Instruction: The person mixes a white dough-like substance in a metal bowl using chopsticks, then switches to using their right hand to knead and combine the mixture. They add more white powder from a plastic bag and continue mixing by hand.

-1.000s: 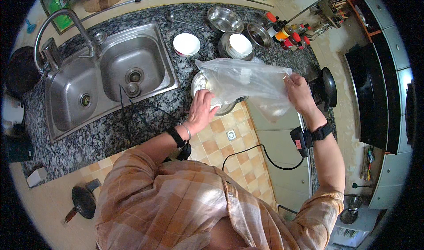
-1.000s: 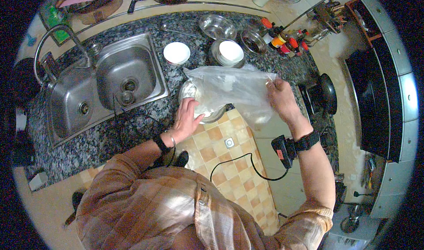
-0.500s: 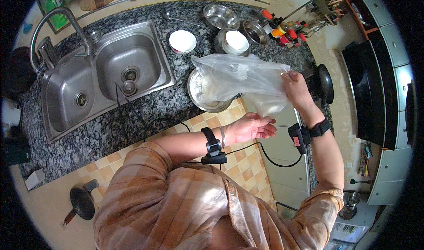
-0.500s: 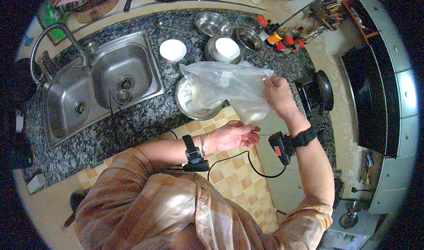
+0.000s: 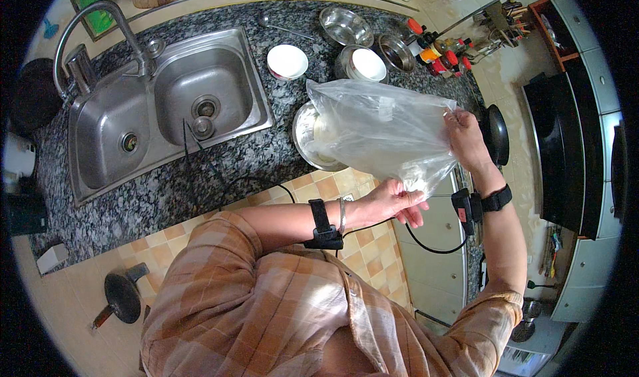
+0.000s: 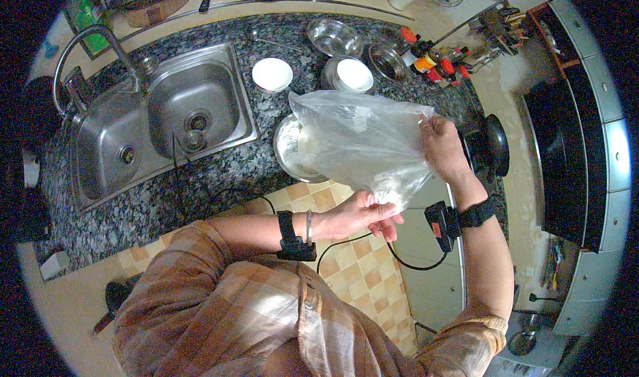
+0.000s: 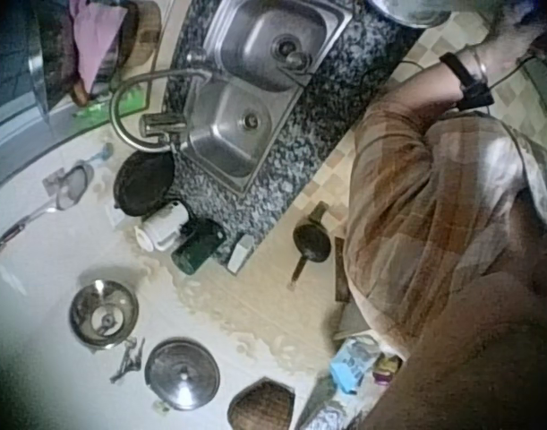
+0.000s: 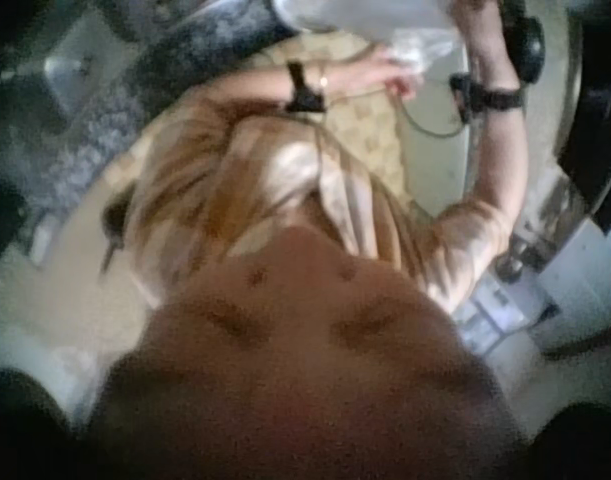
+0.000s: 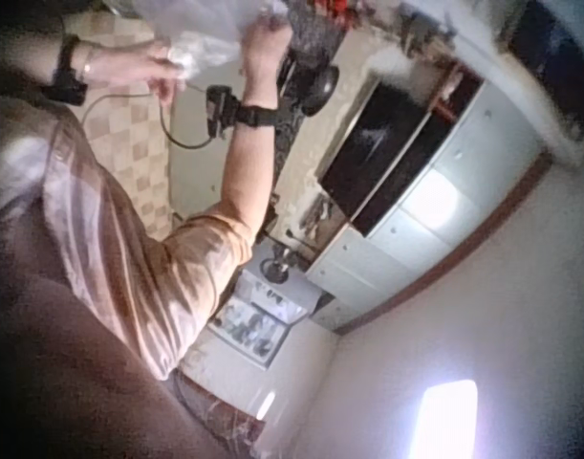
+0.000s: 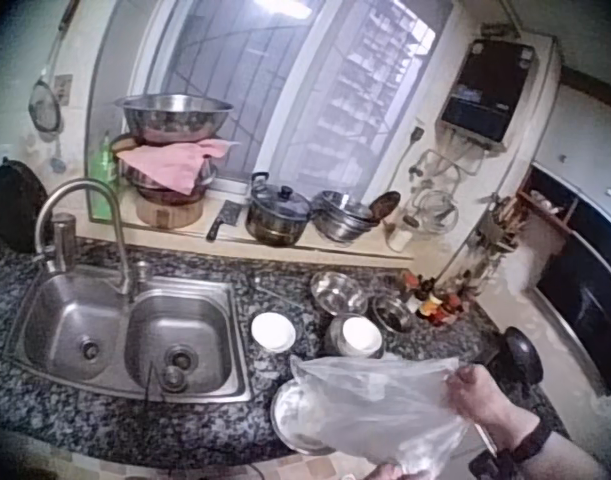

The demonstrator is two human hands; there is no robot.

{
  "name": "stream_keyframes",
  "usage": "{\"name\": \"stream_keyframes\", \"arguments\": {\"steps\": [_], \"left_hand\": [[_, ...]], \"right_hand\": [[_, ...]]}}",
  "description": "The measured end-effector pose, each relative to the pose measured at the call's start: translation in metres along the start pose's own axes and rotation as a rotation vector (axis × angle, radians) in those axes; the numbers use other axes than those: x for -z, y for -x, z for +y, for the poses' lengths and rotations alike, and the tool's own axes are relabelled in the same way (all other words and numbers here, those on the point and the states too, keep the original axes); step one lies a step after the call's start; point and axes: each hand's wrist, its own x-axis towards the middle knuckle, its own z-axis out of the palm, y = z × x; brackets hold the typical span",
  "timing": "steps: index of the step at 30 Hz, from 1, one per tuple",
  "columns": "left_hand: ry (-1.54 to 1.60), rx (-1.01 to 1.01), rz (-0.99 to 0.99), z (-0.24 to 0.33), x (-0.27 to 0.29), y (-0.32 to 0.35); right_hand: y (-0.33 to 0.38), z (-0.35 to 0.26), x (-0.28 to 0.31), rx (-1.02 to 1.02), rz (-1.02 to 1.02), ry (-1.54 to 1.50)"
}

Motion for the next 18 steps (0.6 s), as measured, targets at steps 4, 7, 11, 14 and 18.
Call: {"name": "stream_keyframes", "arguments": {"steps": [4, 7, 11, 14, 18], "left_hand": [[-0.043, -0.04, -0.005, 0.004, -0.002, 0.001], [-0.118, -0.054, -0.039, 0.005, -0.001, 0.0], [-0.07, -0.079, -0.003, 0.002, -0.002, -0.001], [-0.063, -0.059, -0.004, -0.001, -0.001, -0.002], [-0.032, 0.041, -0.055, -0.01, 0.01, 0.003]], "right_hand": [[0.0, -0.002, 0.003, 0.043, 0.003, 0.021], [0.0, -0.003, 0.002, 0.07, 0.004, 0.006], [0.002, -0.006, 0.002, 0.055, -0.004, 0.008], [0.004, -0.007, 0.003, 0.127, -0.013, 0.017], [0.005, -0.004, 0.003, 0.15, 0.007, 0.074]]}}
